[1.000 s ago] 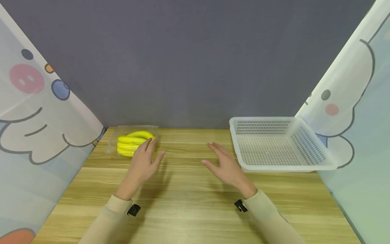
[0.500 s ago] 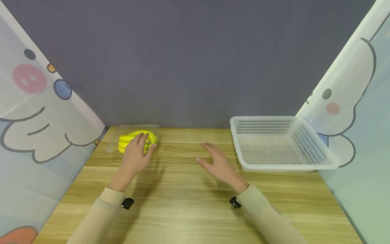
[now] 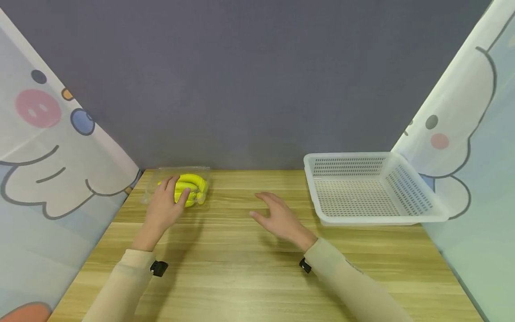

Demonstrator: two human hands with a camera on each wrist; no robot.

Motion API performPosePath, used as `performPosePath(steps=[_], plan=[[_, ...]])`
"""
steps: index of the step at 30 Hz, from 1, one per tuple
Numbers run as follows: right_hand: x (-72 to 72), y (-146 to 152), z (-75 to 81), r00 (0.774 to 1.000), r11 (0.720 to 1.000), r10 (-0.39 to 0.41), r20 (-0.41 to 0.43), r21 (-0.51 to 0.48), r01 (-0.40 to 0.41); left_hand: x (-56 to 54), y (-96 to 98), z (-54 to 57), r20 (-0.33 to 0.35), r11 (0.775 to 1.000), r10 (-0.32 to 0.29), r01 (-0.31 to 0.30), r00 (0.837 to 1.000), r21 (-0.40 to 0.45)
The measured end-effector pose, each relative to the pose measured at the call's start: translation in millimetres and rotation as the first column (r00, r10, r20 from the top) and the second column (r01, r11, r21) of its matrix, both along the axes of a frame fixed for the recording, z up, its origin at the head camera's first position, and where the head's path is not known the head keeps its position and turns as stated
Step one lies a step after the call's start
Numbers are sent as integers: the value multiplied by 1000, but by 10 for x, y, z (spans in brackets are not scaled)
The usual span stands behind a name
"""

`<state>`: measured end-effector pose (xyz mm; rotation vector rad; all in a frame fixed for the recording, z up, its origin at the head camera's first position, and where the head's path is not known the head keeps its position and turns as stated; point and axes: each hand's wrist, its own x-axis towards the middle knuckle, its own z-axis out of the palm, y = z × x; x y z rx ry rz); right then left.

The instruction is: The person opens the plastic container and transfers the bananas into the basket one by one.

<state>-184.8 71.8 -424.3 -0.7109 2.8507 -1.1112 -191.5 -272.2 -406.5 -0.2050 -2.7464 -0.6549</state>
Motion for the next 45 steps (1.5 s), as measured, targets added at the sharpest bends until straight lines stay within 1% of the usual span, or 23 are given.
performPosePath(steps=[4,9,11,12,18,20,24,28,32,36,41,45], plan=[[-19,-66,9,1000,1000,5,10,1,-5,3,-100,-17,-3,1000,1,-1,1000,-4],[-44,-130,-1,999,999,17,38,-29,-16,-21,-225,-17,-58,1000,15,-16,998,-21],[-60,-149,-9,999,999,15,45,-39,-13,-44,-265,-4,-73,1000,24,-25,997,-10],[-68,-158,-13,999,999,13,47,-46,-11,-53,-281,3,-70,1000,30,-30,997,0],[-113,-199,-42,997,997,-1,71,-77,7,-87,-360,20,-14,996,54,-53,998,66],[-127,-212,-52,996,995,-7,93,-98,16,-97,-395,5,-2,996,56,-56,998,75],[-163,-231,-76,989,985,1,148,-173,25,-100,-465,-36,21,994,64,-66,998,89],[-191,-244,-91,984,974,18,178,-223,22,-96,-537,-104,27,991,95,-97,995,87],[-207,-274,-103,983,971,27,180,-238,17,-120,-640,-188,20,989,121,-122,992,79],[-225,-315,-122,982,965,43,182,-262,6,-152,-738,-247,27,988,133,-134,991,76],[-227,-368,-137,980,966,43,194,-259,9,-178,-811,-298,80,984,142,-150,987,94],[-230,-409,-163,981,975,39,191,-224,5,-192,-884,-348,137,975,152,-172,979,143]])
